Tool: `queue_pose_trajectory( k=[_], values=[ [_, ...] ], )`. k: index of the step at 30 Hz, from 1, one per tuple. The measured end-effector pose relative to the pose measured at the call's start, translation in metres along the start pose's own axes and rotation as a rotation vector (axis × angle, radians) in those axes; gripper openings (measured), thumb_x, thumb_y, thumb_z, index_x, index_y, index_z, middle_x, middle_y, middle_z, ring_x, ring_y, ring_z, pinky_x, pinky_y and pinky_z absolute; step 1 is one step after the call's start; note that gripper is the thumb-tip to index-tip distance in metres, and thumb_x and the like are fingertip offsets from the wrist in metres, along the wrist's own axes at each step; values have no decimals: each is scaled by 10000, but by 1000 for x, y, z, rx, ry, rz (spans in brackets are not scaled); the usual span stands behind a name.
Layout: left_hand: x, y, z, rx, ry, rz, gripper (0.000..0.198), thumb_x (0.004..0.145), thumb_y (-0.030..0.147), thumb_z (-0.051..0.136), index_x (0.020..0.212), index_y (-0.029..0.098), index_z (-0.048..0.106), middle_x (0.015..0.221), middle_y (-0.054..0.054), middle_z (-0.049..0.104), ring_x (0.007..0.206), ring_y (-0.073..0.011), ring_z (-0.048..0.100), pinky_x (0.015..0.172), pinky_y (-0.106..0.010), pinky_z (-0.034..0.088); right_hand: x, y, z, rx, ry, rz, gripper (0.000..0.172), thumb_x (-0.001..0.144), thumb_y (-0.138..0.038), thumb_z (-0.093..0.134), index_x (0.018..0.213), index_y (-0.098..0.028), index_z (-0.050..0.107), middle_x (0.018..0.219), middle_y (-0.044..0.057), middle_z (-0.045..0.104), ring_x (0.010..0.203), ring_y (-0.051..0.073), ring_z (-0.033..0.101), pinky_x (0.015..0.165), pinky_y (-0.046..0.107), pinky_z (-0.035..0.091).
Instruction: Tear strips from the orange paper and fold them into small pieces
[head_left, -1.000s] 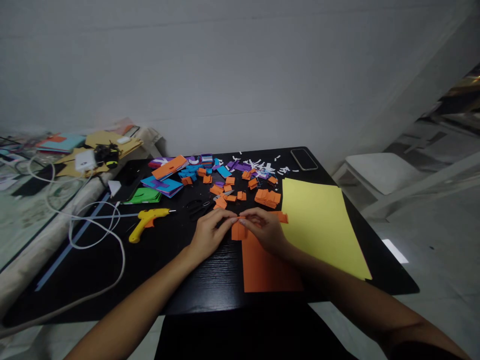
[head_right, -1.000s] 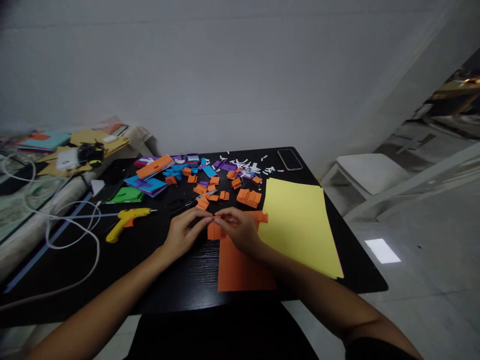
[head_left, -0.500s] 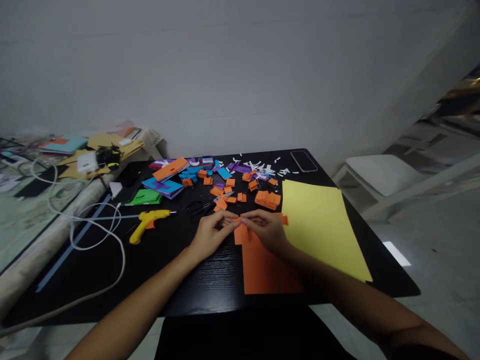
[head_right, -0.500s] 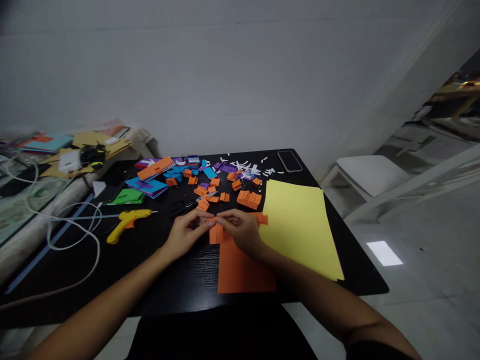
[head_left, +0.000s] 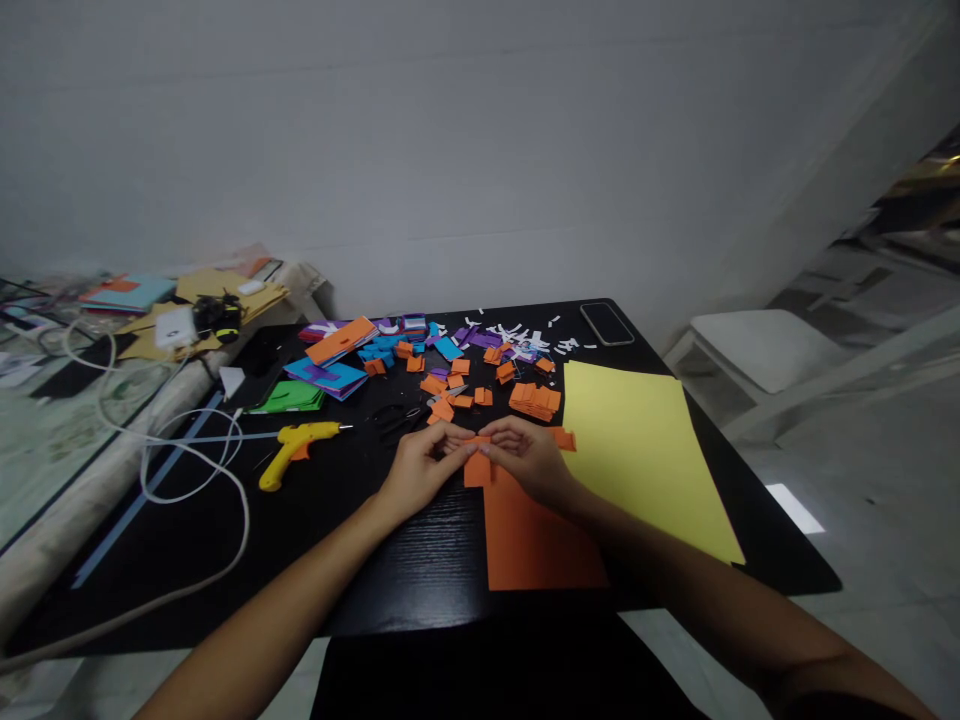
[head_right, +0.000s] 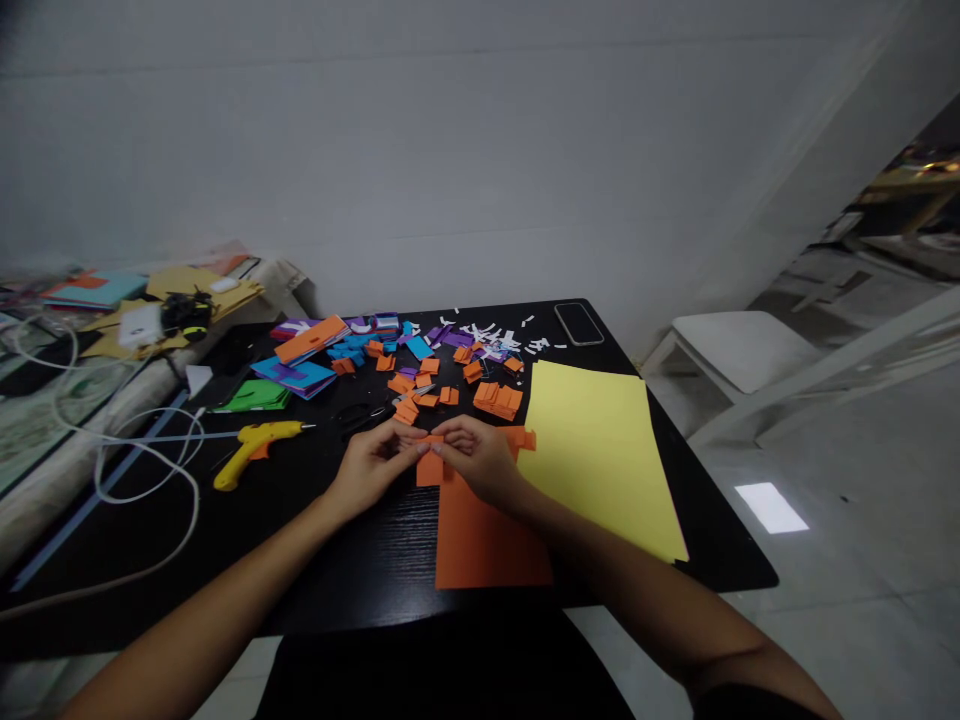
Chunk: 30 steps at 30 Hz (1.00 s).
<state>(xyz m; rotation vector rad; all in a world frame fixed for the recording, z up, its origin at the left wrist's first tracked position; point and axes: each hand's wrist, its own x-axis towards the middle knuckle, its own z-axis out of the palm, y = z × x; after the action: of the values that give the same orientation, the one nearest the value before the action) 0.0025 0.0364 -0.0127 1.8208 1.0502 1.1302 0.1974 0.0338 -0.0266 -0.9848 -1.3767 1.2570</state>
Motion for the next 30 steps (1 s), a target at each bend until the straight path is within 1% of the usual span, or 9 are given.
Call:
queue_pose_trajectory(
  k=[5, 10, 14, 18, 22, 25, 28, 30],
  values=[
    [0, -1, 1, -20, -2, -6, 212, 852, 339, 757, 977, 167, 746, 844, -51, 783, 752, -166, 747, 720, -268, 614, 0, 1, 1, 24, -2, 20, 287, 754, -416, 816, 911, -203, 704, 838, 30, 746, 794, 179, 735, 786, 337, 614],
    [2, -1, -1, -22, 24, -13, 216, 842, 340, 763, 963, 162, 750, 796, -41, 768, 704, -150, 724, 666, -245, 594, 1, 2, 1, 50, 32, 49, 324, 722, -390, 838, 938, -198, 693, 799, 20, 728, 767, 170, 729, 745, 308, 611],
    [3, 0, -1, -48, 57, -34, 258, 811, 371, 788, 957, 161, 748, 786, -40, 764, 700, -157, 719, 645, -251, 589, 2, 4, 1, 78, 48, 66, 327, 711, -402, 844, 919, -197, 696, 790, 24, 733, 759, 176, 730, 736, 316, 618],
    [3, -1, -1, -43, 17, -66, 226, 830, 371, 767, 904, 160, 736, 786, -42, 761, 677, -147, 705, 621, -236, 571, 0, 2, 0, 65, 71, 33, 294, 735, -389, 826, 934, -194, 733, 882, 55, 769, 854, 201, 746, 839, 363, 618],
    [2, -2, 0, -94, -36, -103, 221, 835, 377, 761, 862, 165, 703, 778, -34, 741, 686, -144, 700, 630, -238, 570, -2, -2, 0, 42, 48, 39, 246, 788, -377, 775, 972, -216, 753, 948, 60, 783, 903, 218, 751, 862, 392, 615],
    [2, 0, 2, -151, -54, -124, 254, 828, 377, 768, 939, 161, 693, 762, -29, 718, 690, -142, 696, 640, -240, 567, -2, -3, 1, 32, 61, 31, 233, 778, -358, 780, 960, -217, 742, 940, 53, 773, 903, 209, 745, 872, 380, 610],
    [2, 3, 2, -183, -85, -112, 324, 848, 364, 752, 1099, 168, 692, 752, -20, 712, 679, -139, 687, 638, -242, 556, -1, -2, 2, 49, 92, 26, 236, 757, -349, 795, 920, -214, 690, 861, 32, 743, 845, 190, 733, 836, 355, 608],
    [2, 4, 1, -166, -125, -98, 368, 850, 358, 754, 1167, 181, 693, 769, -17, 717, 682, -137, 682, 639, -240, 551, 0, -1, 2, 83, 112, 41, 268, 732, -344, 810, 901, -219, 643, 806, 14, 721, 812, 183, 726, 815, 344, 603]
  ],
)
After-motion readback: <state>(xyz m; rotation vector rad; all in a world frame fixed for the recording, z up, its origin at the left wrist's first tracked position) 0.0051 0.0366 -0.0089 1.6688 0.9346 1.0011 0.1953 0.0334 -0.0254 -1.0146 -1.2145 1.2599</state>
